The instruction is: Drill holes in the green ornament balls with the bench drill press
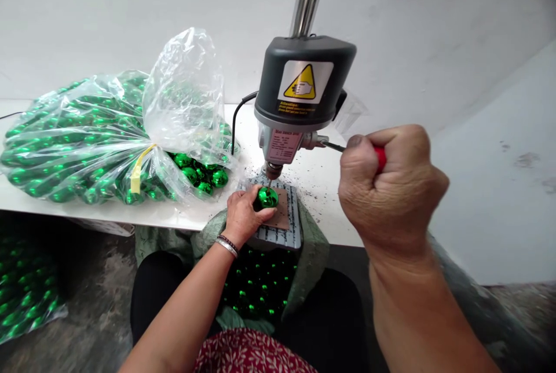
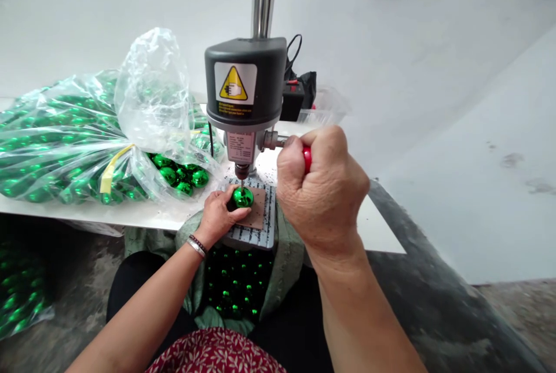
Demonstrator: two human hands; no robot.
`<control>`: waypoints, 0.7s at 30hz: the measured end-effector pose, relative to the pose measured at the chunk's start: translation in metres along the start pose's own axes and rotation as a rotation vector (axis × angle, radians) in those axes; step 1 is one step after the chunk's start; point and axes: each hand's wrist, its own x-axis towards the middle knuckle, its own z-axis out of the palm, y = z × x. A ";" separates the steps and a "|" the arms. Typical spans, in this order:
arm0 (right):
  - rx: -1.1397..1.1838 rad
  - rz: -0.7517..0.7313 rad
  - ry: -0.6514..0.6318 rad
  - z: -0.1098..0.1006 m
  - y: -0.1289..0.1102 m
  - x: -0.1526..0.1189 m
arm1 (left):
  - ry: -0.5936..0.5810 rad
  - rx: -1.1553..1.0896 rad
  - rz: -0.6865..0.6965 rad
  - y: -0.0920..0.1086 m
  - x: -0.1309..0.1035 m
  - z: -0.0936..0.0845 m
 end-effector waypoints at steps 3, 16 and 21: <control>0.017 0.014 -0.007 0.000 0.000 -0.001 | 0.004 -0.005 0.005 -0.001 0.001 0.001; 0.038 -0.036 0.090 0.012 0.009 -0.023 | -0.024 0.018 -0.010 0.001 0.000 -0.002; 0.019 -0.163 0.188 0.018 0.014 -0.035 | -0.031 0.017 -0.011 0.001 0.000 -0.001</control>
